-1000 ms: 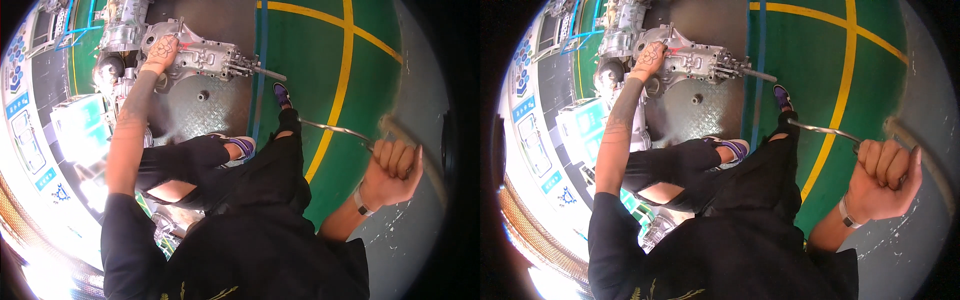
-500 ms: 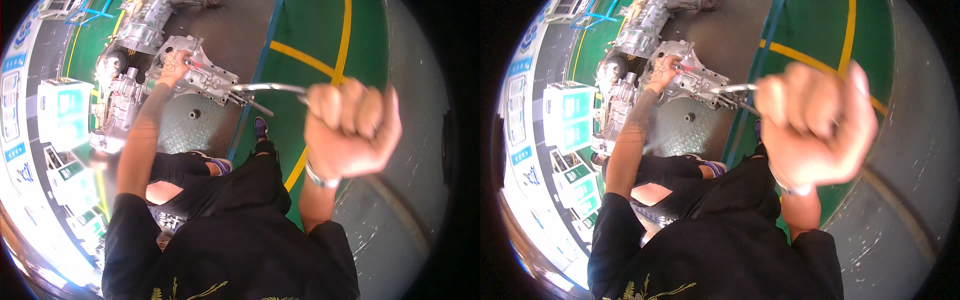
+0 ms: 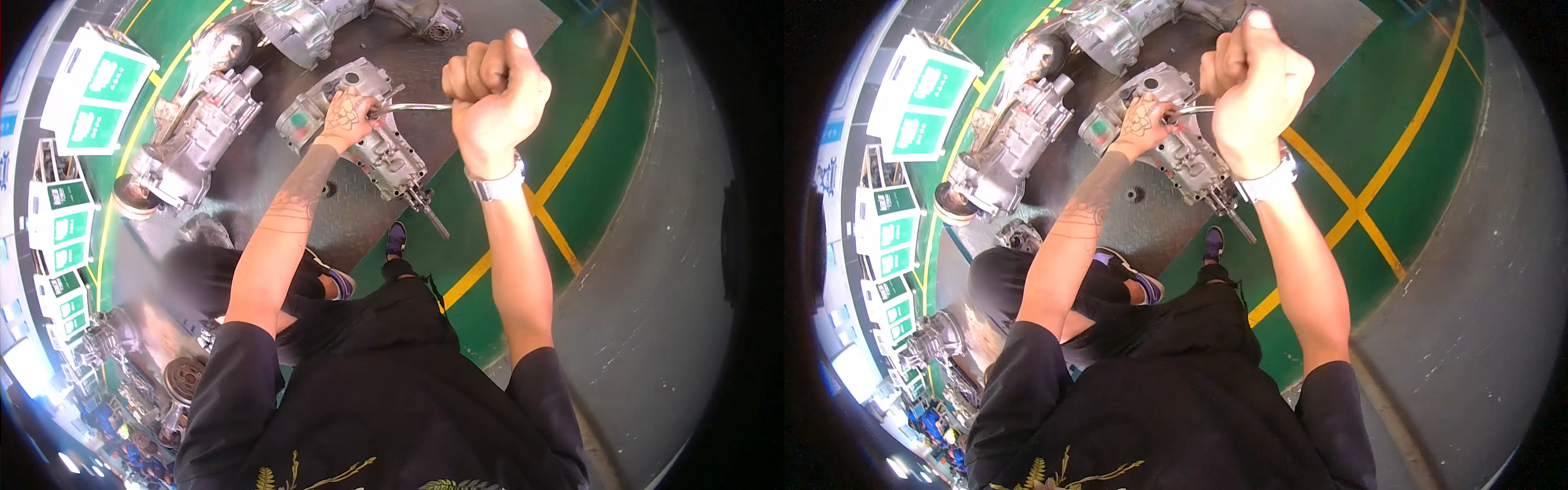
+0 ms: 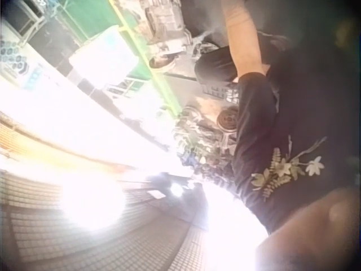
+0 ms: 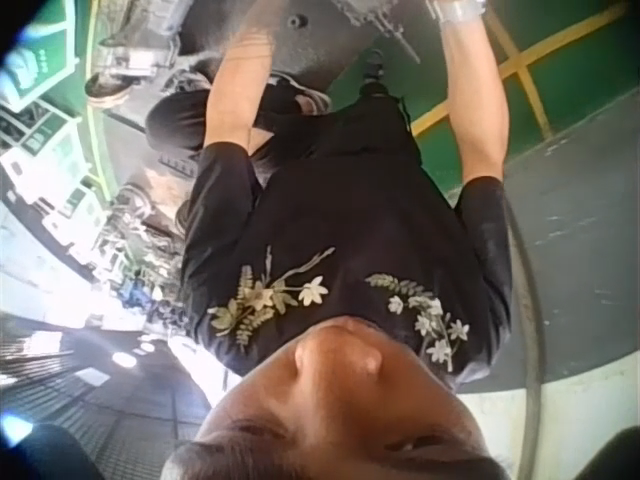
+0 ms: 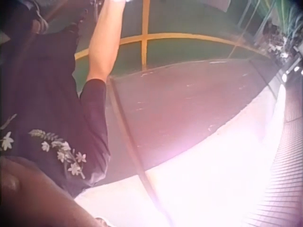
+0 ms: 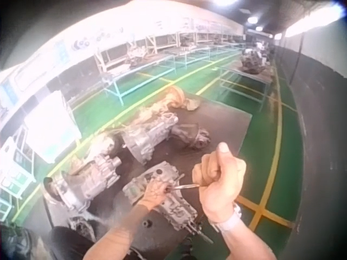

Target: Disassembling and inspecting gears and components within a mechanical gearbox assembly.

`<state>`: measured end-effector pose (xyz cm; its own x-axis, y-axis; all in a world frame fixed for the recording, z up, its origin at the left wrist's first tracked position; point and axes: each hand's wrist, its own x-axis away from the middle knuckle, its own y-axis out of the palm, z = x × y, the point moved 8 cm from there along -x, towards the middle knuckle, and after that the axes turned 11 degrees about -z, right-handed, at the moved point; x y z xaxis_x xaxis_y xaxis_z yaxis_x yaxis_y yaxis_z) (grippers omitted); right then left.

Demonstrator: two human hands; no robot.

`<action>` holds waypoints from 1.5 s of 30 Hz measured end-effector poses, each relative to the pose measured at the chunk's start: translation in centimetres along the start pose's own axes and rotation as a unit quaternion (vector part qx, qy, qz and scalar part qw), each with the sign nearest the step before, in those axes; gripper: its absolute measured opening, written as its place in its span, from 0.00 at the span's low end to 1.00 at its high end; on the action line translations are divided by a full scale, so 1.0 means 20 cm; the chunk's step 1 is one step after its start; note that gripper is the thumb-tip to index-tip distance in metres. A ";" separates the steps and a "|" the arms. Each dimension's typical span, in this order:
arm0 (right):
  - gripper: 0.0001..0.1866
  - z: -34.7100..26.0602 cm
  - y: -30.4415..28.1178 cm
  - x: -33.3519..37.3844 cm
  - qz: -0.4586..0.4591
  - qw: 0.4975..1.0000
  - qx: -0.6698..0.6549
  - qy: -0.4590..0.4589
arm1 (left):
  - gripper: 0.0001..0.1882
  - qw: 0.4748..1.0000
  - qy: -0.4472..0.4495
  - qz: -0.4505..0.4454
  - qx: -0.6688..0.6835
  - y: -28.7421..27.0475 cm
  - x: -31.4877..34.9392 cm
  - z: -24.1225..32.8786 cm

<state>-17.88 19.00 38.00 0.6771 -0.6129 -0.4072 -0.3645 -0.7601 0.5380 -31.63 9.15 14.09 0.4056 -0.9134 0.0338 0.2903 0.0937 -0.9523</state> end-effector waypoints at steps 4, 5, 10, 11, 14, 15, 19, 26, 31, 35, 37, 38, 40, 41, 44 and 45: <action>0.25 0.07 0.11 -0.12 -0.081 0.993 0.035 0.075 | 0.22 1.000 -0.002 0.000 0.029 0.00 0.01 -0.02; 0.25 0.08 0.15 -0.14 -0.088 0.992 0.036 0.081 | 0.22 0.999 -0.010 0.004 0.033 -0.01 0.02 -0.04; 0.28 0.15 0.33 -0.21 -0.153 0.974 0.072 0.153 | 0.30 0.895 0.046 0.249 0.367 -0.52 0.04 0.43; 0.29 0.20 0.41 -0.21 -0.181 0.968 0.069 0.160 | 0.28 0.853 0.057 0.235 0.463 -0.58 0.02 0.49; 0.26 0.30 0.42 -0.16 -0.155 0.970 0.071 0.174 | 0.15 0.885 -0.007 0.220 0.411 -0.43 -0.12 0.52; 0.27 0.27 0.40 -0.16 -0.145 0.971 0.096 0.162 | 0.11 0.912 0.003 0.216 0.349 -0.45 -0.12 0.56; 0.29 0.26 0.26 -0.20 -0.141 0.976 0.034 0.161 | 0.09 0.851 0.014 0.386 0.355 -0.40 -0.04 0.63; 0.30 0.36 0.24 -0.23 -0.108 0.975 0.052 0.189 | 0.07 0.839 -0.008 0.394 0.376 -0.41 0.07 0.60; 0.27 0.30 0.15 -0.26 -0.052 0.980 0.059 0.184 | 0.13 0.818 -0.144 0.443 0.337 -0.67 0.11 0.05; 0.26 0.36 0.30 -0.22 -0.058 0.980 0.090 0.169 | 0.08 0.810 -0.218 0.432 0.332 -0.59 -0.16 0.10; 0.26 0.39 0.28 -0.11 -0.137 0.971 0.019 0.197 | 0.11 0.815 -0.119 0.382 0.419 -0.50 -0.16 0.12; 0.25 0.36 0.24 -0.10 -0.108 0.976 0.056 0.179 | 0.10 0.830 -0.099 0.239 0.494 -0.50 -0.19 0.18; 0.25 0.34 0.36 -0.17 -0.037 0.980 0.138 0.140 | 0.04 0.810 -0.140 0.380 0.423 -0.53 -0.16 0.14; 0.25 0.35 0.31 -0.22 -0.038 0.984 0.102 0.144 | 0.05 0.809 -0.134 0.395 0.414 -0.57 -0.19 0.12; 0.23 0.40 0.33 -0.18 0.017 0.988 0.107 0.107 | 0.09 0.870 -0.130 0.339 0.334 -0.44 -0.26 0.25; 0.23 0.42 0.35 -0.18 0.040 0.988 0.120 0.094 | 0.11 0.876 -0.131 0.347 0.308 -0.41 -0.26 0.28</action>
<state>-28.25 14.16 37.13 0.7394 -0.6384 -0.2138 -0.5464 -0.7545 0.3635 -31.23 15.39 23.47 0.8308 -0.4379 -0.3435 0.2756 0.8599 -0.4297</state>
